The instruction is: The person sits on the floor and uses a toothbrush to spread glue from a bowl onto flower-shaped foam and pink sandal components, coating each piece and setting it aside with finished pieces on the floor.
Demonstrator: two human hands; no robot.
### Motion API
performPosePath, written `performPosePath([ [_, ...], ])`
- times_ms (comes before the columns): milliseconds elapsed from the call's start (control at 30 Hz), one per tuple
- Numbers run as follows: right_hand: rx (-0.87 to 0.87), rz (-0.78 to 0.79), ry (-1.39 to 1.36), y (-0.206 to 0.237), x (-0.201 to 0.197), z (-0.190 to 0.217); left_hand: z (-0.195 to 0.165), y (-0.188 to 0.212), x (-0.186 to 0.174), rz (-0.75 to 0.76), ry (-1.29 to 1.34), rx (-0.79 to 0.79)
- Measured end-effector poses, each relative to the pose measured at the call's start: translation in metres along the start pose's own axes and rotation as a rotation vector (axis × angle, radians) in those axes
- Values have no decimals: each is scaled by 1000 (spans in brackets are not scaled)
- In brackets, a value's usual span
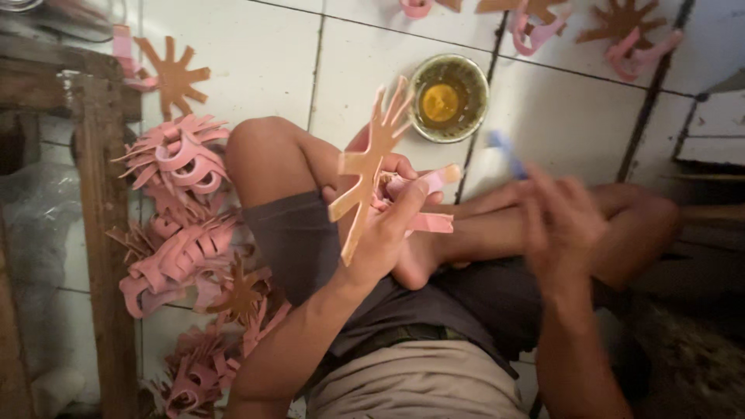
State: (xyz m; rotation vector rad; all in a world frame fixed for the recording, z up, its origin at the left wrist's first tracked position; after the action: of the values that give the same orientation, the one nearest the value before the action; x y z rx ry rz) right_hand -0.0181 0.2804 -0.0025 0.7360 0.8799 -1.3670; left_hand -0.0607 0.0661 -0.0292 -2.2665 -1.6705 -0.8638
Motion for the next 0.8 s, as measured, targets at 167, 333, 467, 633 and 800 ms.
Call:
performPosePath([
  [167, 82, -145, -360, 19, -6, -48, 10, 0, -12, 3, 134, -25],
  [333, 220, -289, -701, 30, 13, -98, 19, -25, -56, -73, 282, 116],
  [467, 524, -292, -931, 32, 60, -136, 10, -66, -129, -301, 459, 34],
  [633, 417, -245, -822, 32, 95, -145, -20, -127, -187, -225, 416, 40],
  [800, 415, -245, -789, 30, 107, -144, -22, -218, -213, -120, 416, 97],
])
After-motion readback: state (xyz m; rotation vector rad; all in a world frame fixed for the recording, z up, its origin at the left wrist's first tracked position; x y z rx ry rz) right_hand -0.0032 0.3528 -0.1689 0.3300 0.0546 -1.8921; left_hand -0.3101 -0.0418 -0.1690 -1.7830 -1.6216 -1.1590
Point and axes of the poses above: each hand's wrist, its own y-axis away from the middle knuckle, its own x-axis out of the palm, z = x × y, the point moved 5 cm from there along -y, towards the middle knuckle, and after that the axes turned 15 degrees about z, right-handed, at the moved point
